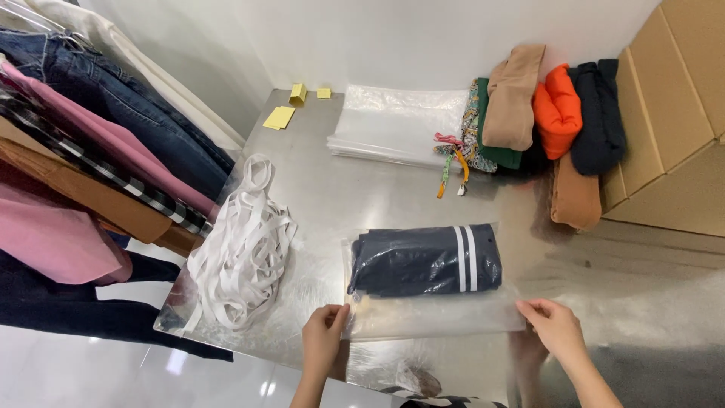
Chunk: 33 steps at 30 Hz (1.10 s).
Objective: The person places a folded navy blue garment into a clear plastic bag and seals it. They then place the bagged item into a cardboard box, close the box, and tie it securely with a white ribbon.
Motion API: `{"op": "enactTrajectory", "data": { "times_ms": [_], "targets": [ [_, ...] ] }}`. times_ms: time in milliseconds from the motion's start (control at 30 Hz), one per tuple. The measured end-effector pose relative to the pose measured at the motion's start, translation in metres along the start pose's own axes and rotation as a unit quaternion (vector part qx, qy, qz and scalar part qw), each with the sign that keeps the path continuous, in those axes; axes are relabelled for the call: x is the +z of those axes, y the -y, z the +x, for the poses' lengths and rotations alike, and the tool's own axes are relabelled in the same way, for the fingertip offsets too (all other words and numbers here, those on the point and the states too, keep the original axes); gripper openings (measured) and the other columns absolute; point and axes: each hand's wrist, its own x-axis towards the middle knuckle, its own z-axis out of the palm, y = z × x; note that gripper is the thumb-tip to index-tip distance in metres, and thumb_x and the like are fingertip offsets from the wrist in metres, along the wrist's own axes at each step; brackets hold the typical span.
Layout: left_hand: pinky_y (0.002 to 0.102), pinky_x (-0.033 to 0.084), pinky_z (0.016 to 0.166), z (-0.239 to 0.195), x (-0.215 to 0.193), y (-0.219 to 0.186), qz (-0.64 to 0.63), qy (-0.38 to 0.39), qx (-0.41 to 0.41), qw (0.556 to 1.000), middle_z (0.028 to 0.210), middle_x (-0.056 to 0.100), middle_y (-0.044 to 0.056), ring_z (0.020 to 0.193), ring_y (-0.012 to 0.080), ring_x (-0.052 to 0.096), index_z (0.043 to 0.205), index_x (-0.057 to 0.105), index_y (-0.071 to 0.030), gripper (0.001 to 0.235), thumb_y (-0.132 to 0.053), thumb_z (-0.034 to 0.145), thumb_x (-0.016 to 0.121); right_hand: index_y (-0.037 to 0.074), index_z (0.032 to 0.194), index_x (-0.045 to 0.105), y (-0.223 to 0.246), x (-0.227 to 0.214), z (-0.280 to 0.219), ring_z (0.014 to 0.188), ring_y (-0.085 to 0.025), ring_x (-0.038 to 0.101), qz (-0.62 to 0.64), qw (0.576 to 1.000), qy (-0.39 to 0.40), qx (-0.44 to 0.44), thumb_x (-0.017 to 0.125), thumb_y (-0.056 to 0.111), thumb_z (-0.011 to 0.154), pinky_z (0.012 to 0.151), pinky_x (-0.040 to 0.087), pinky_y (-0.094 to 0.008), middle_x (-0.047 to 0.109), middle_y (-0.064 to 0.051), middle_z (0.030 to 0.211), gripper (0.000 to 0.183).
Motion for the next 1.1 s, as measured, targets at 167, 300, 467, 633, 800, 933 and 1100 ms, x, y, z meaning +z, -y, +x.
{"op": "enactTrajectory", "data": {
  "times_ms": [167, 300, 467, 633, 800, 933, 1100],
  "targets": [
    [0.027, 0.051, 0.084, 0.0, 0.003, -0.017, -0.041, 0.008, -0.057, 0.997, 0.088, 0.083, -0.004, 0.081, 0.0124, 0.073, 0.09, 0.084, -0.017, 0.034, -0.049, 0.093, 0.073, 0.013, 0.117, 0.088, 0.057, -0.009, -0.035, 0.115, -0.02, 0.072, -0.059, 0.998, -0.036, -0.003, 0.073, 0.044, 0.097, 0.099, 0.048, -0.035, 0.086, -0.002, 0.119, 0.04],
    [0.029, 0.049, 0.079, 0.004, 0.005, 0.0, -0.029, 0.024, -0.038, 0.999, 0.074, 0.076, -0.001, 0.076, 0.013, 0.067, 0.08, 0.072, -0.014, 0.032, -0.043, 0.094, 0.074, -0.012, 0.116, 0.076, 0.055, -0.005, -0.039, 0.102, -0.035, 0.079, 0.155, 0.986, 0.045, 0.036, 0.068, 0.013, 0.107, 0.097, 0.061, -0.04, 0.081, -0.026, 0.11, 0.028],
    [0.029, 0.04, 0.069, -0.003, -0.001, 0.017, -0.079, 0.057, -0.034, 0.995, 0.065, 0.058, -0.001, 0.065, 0.0122, 0.051, 0.072, 0.059, -0.014, 0.038, -0.036, 0.096, 0.079, -0.01, 0.099, 0.074, 0.0, 0.003, -0.007, 0.108, -0.034, 0.08, 0.2, 0.977, 0.064, 0.028, 0.071, 0.014, 0.106, 0.101, 0.057, -0.033, 0.077, -0.017, 0.103, 0.025],
    [0.032, 0.052, 0.085, -0.004, -0.007, 0.025, -0.105, 0.11, -0.029, 0.988, 0.129, 0.083, -0.001, 0.095, 0.0134, 0.073, 0.074, 0.062, -0.011, 0.031, -0.029, 0.094, 0.077, -0.013, 0.117, 0.077, 0.011, -0.003, -0.03, 0.114, -0.027, 0.071, 0.224, 0.972, 0.069, 0.018, 0.068, 0.009, 0.103, 0.107, 0.055, -0.034, 0.076, -0.019, 0.132, 0.028],
    [0.029, 0.052, 0.064, 0.002, -0.005, 0.044, -0.07, 0.11, -0.015, 0.991, 0.096, 0.076, 0.0, 0.074, 0.0132, 0.068, 0.078, 0.063, -0.011, 0.029, -0.027, 0.096, 0.079, -0.015, 0.102, 0.072, -0.012, -0.005, -0.016, 0.093, -0.04, 0.077, 0.226, 0.969, 0.102, 0.014, 0.07, 0.006, 0.102, 0.09, 0.064, -0.043, 0.072, -0.026, 0.112, 0.021],
    [0.032, 0.046, 0.05, -0.008, -0.023, 0.034, -0.084, 0.178, -0.087, 0.977, 0.066, 0.065, 0.013, 0.053, 0.02, 0.055, 0.084, 0.059, -0.006, 0.029, -0.018, 0.099, 0.081, -0.016, 0.1, 0.073, -0.051, -0.005, 0.016, 0.073, -0.042, 0.077, 0.248, 0.956, 0.158, -0.007, 0.074, 0.0, 0.098, 0.075, 0.066, -0.047, 0.07, -0.028, 0.084, 0.016],
    [0.033, 0.051, 0.091, 0.0, -0.019, 0.006, 0.052, -0.031, 0.085, 0.995, 0.105, 0.07, 0.001, 0.097, 0.0161, 0.065, 0.104, 0.069, -0.016, 0.028, -0.039, 0.092, 0.079, 0.006, 0.13, 0.075, 0.045, -0.017, -0.038, 0.097, -0.028, 0.073, 0.063, 0.997, -0.006, -0.037, 0.074, 0.021, 0.098, 0.091, 0.059, -0.041, 0.077, -0.013, 0.122, 0.036]
  ]
}}
